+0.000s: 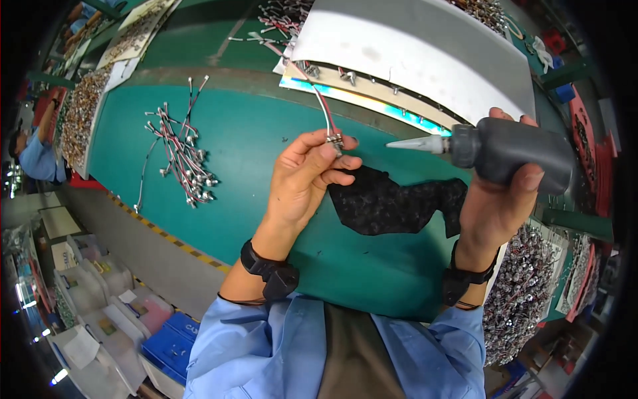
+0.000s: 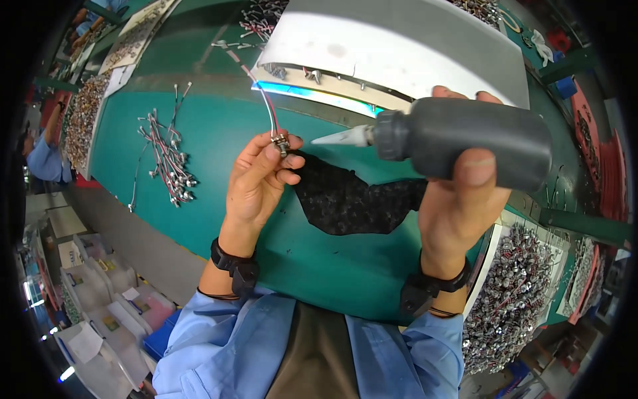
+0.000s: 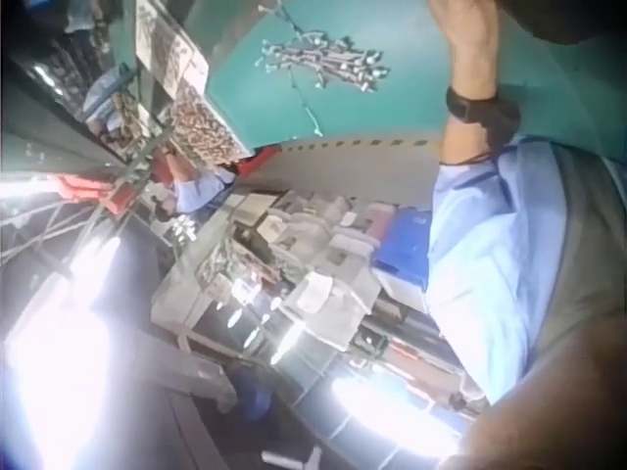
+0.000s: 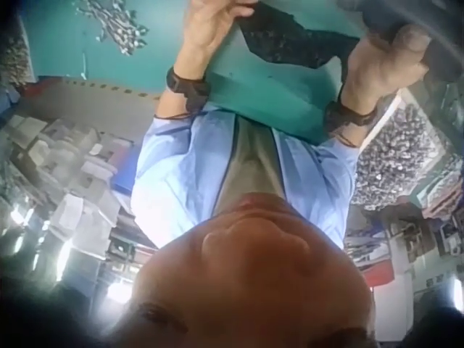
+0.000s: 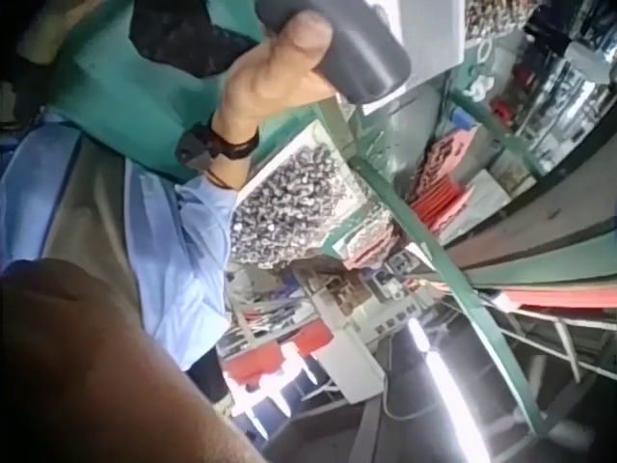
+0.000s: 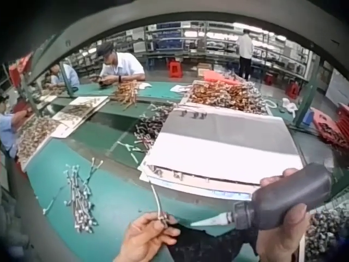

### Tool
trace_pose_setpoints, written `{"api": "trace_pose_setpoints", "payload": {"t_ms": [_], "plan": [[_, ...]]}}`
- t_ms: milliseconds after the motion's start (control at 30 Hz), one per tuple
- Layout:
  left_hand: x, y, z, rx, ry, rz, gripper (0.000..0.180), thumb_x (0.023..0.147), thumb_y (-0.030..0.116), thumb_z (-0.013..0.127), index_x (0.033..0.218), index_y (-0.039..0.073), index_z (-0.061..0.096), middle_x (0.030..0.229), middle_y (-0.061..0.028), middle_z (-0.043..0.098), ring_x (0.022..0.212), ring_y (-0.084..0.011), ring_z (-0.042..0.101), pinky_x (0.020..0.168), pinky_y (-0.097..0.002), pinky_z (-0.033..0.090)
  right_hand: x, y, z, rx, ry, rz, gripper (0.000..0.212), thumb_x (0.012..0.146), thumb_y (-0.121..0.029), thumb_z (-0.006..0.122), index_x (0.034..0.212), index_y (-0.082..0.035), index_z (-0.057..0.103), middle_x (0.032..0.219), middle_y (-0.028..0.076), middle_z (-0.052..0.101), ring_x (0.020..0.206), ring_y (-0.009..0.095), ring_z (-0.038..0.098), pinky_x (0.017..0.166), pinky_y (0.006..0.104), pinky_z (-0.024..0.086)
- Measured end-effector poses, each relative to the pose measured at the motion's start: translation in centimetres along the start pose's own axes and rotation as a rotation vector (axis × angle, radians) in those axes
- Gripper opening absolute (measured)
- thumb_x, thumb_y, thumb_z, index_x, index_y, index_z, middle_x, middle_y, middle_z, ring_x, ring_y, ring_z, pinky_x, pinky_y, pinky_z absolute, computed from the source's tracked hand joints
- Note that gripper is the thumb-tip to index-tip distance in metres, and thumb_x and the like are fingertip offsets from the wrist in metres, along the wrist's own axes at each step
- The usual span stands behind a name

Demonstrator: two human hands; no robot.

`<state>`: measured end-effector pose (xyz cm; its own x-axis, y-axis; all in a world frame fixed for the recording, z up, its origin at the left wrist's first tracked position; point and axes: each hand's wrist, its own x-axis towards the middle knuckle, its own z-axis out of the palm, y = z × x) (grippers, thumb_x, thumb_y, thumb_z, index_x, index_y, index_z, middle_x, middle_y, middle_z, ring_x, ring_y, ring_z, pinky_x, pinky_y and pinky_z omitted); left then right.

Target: The person moves a white board and a black cloth aside, then picks up a wire assembly and applies glue to it from a bottle. This process is repeated for several assemblies, occasionally wiping the glue bottle tip with the cloth.

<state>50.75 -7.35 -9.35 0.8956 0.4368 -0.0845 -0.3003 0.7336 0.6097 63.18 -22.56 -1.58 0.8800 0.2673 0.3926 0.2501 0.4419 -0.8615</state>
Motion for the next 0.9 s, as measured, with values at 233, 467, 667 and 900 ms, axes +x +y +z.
{"api": "trace_pose_setpoints", "payload": {"t_ms": [233, 467, 667, 900], "plan": [[-0.9, -0.4, 0.7, 0.253, 0.031, 0.137, 0.018, 0.080, -0.001, 0.050, 0.097, -0.006, 0.050, 0.089, -0.0179, 0.057, 0.076, -0.0257, 0.061, 0.060, -0.0274, 0.053, -1.4, 1.4, 0.7, -0.163, -0.177, -0.054, 0.069, 0.073, -0.047, 0.056, 0.117, 0.001, 0.034, 0.109, 0.019, 0.046, 0.104, 0.029, 0.046, 0.090, 0.0369, 0.036], [-1.0, -0.5, 0.9, 0.276, 0.022, 0.147, 0.017, 0.078, -0.005, 0.050, 0.095, -0.008, 0.051, 0.089, -0.0181, 0.057, 0.076, -0.0259, 0.061, 0.061, -0.0270, 0.053, -1.7, 1.7, 0.9, -0.179, -0.141, -0.064, 0.071, 0.072, -0.048, 0.057, 0.117, 0.002, 0.034, 0.107, 0.019, 0.047, 0.104, 0.030, 0.045, 0.089, 0.0380, 0.037], [-1.2, -0.6, 1.1, 0.280, 0.016, 0.155, 0.018, 0.078, -0.006, 0.049, 0.096, -0.009, 0.051, 0.088, -0.0182, 0.057, 0.075, -0.0260, 0.061, 0.061, -0.0269, 0.053, -1.8, 1.7, 0.8, -0.214, -0.167, -0.060, 0.072, 0.072, -0.049, 0.057, 0.117, 0.002, 0.034, 0.107, 0.019, 0.047, 0.104, 0.030, 0.045, 0.090, 0.0382, 0.037], [-1.1, -0.5, 1.1, 0.302, 0.019, 0.138, 0.018, 0.078, -0.008, 0.048, 0.095, -0.010, 0.050, 0.087, -0.0182, 0.057, 0.075, -0.0253, 0.061, 0.062, -0.0261, 0.052, -1.8, 2.0, 0.9, -0.243, -0.181, -0.074, 0.072, 0.071, -0.049, 0.058, 0.116, 0.002, 0.034, 0.107, 0.019, 0.047, 0.104, 0.030, 0.046, 0.089, 0.0377, 0.037]]}}
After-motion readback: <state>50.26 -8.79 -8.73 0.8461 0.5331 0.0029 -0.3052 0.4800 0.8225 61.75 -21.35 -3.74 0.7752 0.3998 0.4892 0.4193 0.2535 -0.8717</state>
